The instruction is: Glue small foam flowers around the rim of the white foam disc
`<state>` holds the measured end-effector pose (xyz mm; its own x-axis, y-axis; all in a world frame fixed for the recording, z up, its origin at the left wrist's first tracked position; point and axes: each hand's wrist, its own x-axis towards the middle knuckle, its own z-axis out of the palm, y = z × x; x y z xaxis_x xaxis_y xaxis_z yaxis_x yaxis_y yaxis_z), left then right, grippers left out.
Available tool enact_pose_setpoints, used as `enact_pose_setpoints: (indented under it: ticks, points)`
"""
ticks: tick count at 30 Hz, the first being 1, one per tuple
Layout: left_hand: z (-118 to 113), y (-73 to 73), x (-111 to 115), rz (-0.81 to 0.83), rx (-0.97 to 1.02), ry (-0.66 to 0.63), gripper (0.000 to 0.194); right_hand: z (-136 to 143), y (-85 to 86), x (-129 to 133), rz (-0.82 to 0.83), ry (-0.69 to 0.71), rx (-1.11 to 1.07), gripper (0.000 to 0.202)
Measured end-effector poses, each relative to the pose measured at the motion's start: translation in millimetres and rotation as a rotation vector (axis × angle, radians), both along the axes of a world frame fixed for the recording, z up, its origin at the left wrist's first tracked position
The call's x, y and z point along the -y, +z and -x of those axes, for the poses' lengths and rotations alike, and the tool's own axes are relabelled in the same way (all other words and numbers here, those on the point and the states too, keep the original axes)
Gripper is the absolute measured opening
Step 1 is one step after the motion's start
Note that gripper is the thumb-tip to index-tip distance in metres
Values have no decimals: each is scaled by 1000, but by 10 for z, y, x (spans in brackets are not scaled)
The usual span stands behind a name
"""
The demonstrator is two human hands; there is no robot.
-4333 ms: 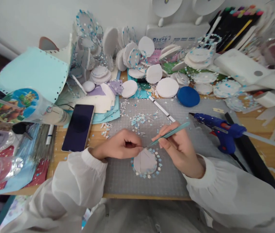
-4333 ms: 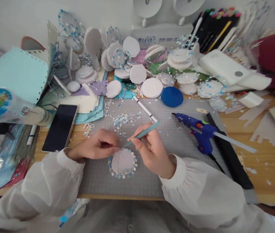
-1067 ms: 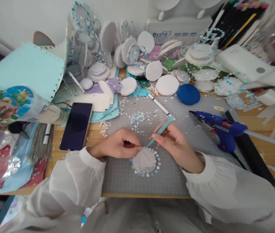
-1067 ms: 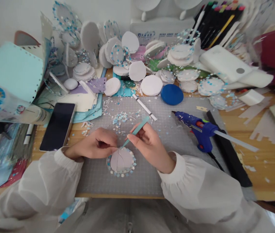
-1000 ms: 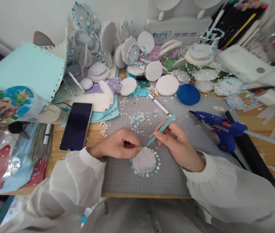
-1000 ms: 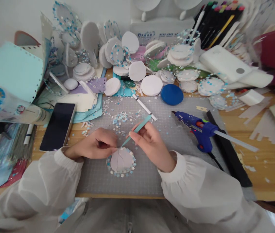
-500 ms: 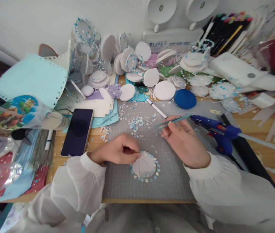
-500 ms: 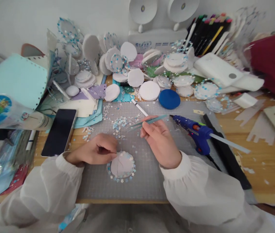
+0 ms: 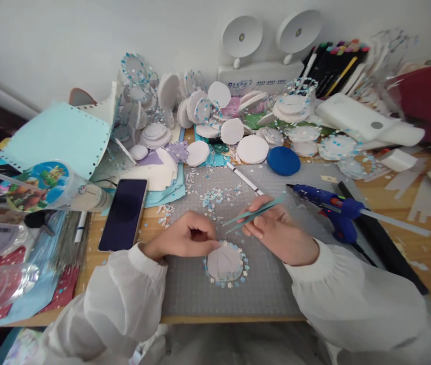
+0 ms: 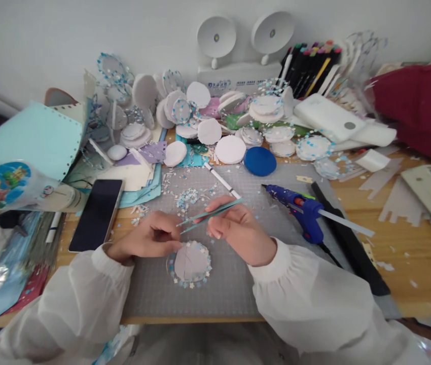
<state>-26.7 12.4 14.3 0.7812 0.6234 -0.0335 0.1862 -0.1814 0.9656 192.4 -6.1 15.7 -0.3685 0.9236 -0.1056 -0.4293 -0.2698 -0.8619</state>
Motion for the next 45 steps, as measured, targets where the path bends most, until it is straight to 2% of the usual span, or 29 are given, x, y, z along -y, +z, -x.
enact_pose_setpoints:
  ticks: [3, 7, 10, 13, 20, 25, 30, 36, 45]
  points:
    - [7, -17, 5, 110, 56, 99, 34, 4, 2, -1, 1, 0, 5, 27]
    - [-8, -104, 21, 281, 282, 332, 31, -5, -30, -3, -28, 1, 21, 24]
    - [-35, -146, 28, 372, 420, 392, 32, -10, -61, 4, -78, -14, 59, 20]
    - [-54, -153, 26, 412, 431, 416, 29, -8, -83, 22, -116, -35, 141, 18]
    - [-57, -168, 5, 391, 339, 435, 28, 4, -122, 49, -166, -52, 211, 16]
    - [-72, -127, 23, 470, 320, 384, 29, -1, -163, 51, -176, -102, 233, 15]
    - [-81, -85, 36, 545, 390, 329, 30, -8, -183, 49, -188, -143, 232, 14]
    - [-78, -100, 36, 623, 483, 288, 29, -24, -168, 47, -250, -174, 267, 12]
    - [-74, -93, 50, 663, 480, 265, 27, -30, -164, 57, -255, -186, 223, 13]
